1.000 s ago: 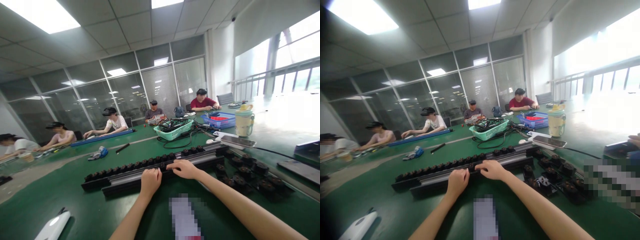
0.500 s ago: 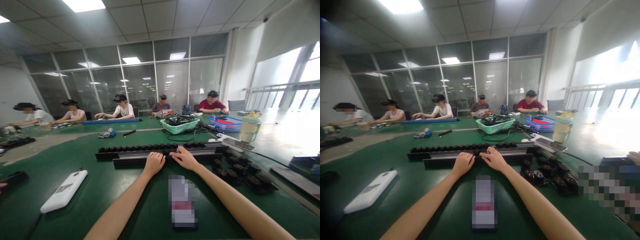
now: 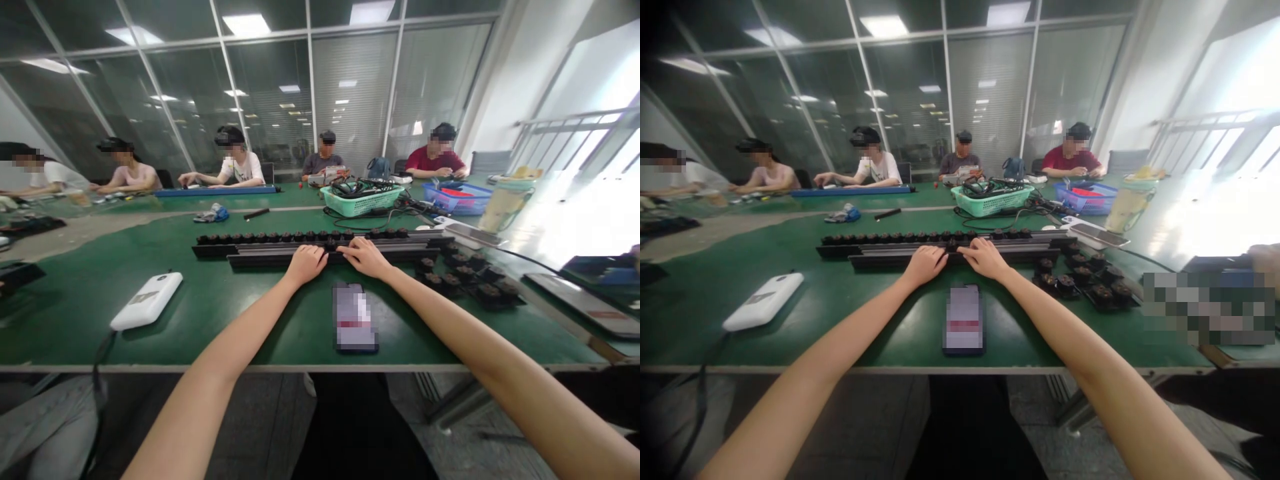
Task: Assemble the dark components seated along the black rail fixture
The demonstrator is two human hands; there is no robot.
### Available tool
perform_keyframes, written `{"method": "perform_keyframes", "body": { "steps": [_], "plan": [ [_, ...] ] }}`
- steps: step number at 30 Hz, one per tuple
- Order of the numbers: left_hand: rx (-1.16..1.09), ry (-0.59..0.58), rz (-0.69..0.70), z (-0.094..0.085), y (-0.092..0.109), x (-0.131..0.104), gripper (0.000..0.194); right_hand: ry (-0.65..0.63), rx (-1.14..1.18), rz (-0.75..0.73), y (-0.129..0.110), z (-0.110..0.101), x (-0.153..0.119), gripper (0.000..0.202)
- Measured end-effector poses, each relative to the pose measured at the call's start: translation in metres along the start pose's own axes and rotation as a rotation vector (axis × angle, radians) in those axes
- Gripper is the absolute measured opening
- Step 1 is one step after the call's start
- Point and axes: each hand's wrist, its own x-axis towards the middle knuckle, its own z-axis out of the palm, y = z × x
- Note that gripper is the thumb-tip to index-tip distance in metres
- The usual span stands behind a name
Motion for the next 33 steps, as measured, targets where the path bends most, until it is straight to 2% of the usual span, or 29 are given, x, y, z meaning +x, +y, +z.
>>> {"method": "perform_keyframes", "body": {
  "steps": [5,10,26,33],
  "plan": [
    [0.039,-0.005,0.032,0.0048,-0.0032,0.0011,0.041,0.007,-0.011,0.011,0.0049,0.0051,0.0019,0.044],
    [0.083,0.027,0.013,0.0052,-0.0026,0.0025,0.039,-0.056,-0.02,0.04,0.0023,0.008,0.0047,0.045],
    [0.112,0.05,0.073,0.0052,-0.004,0.0042,0.039,-0.071,-0.03,0.067,-0.0023,0.0068,0.0056,0.045],
    [0.136,0.078,0.047,0.005,-0.0015,0.0054,0.04,-0.078,-0.054,0.074,-0.0045,0.0053,0.0056,0.045]
  ]
}}
